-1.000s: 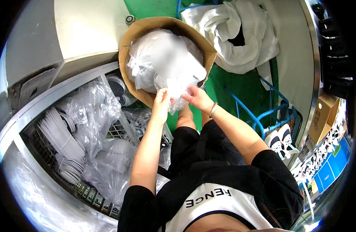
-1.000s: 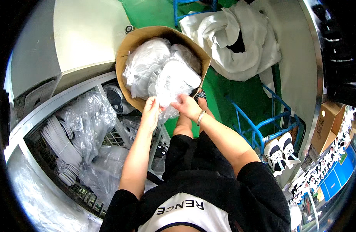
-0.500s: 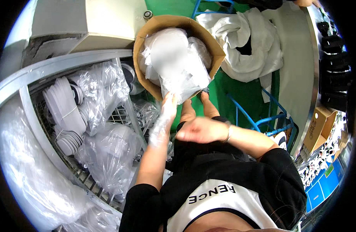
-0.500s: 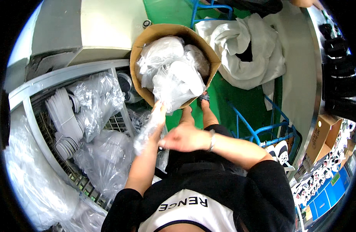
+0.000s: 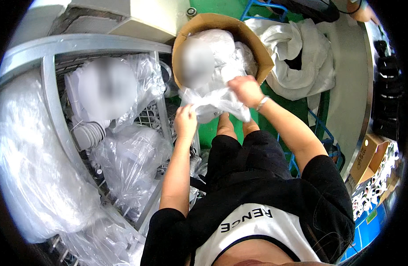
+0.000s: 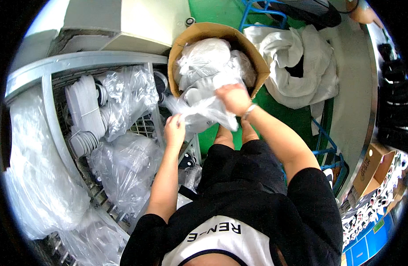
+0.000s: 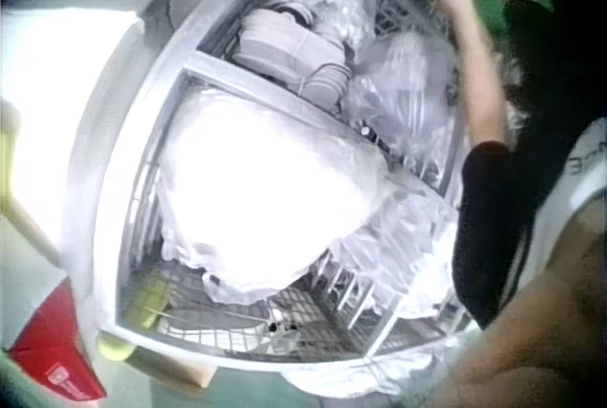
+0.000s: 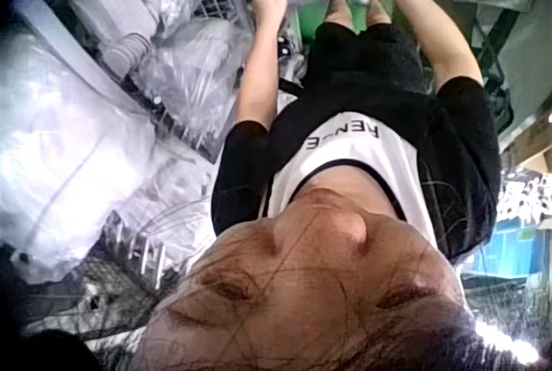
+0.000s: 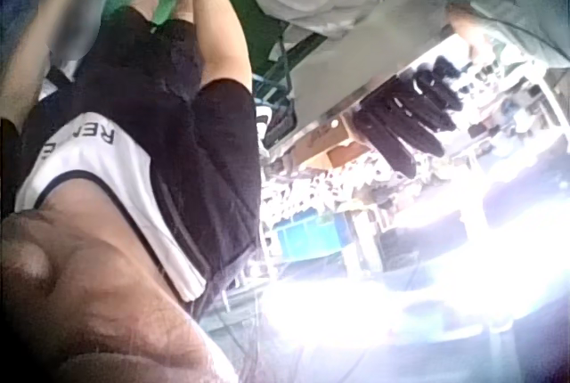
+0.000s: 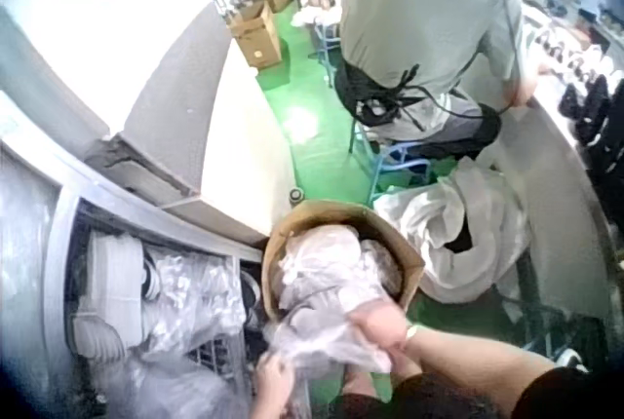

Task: The person sorts through a large collection of white shoe insoles stored in plastic bags on a metal rack and in a cardboard box, handling several stacks of insoles by hand and placing them into the cardboard box.

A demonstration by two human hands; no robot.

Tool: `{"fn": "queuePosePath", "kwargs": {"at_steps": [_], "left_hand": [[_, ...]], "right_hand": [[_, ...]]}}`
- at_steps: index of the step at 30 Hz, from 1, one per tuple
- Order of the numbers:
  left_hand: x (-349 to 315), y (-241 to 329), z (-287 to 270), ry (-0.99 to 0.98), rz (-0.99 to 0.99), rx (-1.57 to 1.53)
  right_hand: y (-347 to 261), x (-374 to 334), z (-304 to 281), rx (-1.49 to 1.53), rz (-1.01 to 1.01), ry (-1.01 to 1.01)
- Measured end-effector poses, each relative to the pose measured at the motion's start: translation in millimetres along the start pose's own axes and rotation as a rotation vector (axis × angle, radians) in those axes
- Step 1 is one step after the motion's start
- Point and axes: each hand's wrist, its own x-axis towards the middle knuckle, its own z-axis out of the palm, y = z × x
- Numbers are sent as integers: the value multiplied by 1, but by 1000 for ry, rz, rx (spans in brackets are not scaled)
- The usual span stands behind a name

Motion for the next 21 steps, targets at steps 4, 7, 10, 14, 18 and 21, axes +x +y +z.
{"fn": "queuePosePath", "kwargs": {"at_steps": [4, 7, 10, 14, 18, 21], "left_hand": [[-20, -35, 3, 127, -86, -238], [-17, -3, 11, 158, 43, -486], [-10, 25, 1, 51, 146, -130], [-22, -17, 0, 378, -400, -643], [-48, -17, -20, 557, -478, -1327], [-49, -9, -40, 485, -475, -1520]], "right_hand": [[11, -16, -11, 216, 165, 132], [-21, -15, -25, -134, 33, 82], [-28, -14, -2, -125, -200, 43], [-12, -3, 15, 796, 128, 374], [17, -8, -9, 1495, 614, 388], [20, -4, -35, 1162, 590, 220]]}}
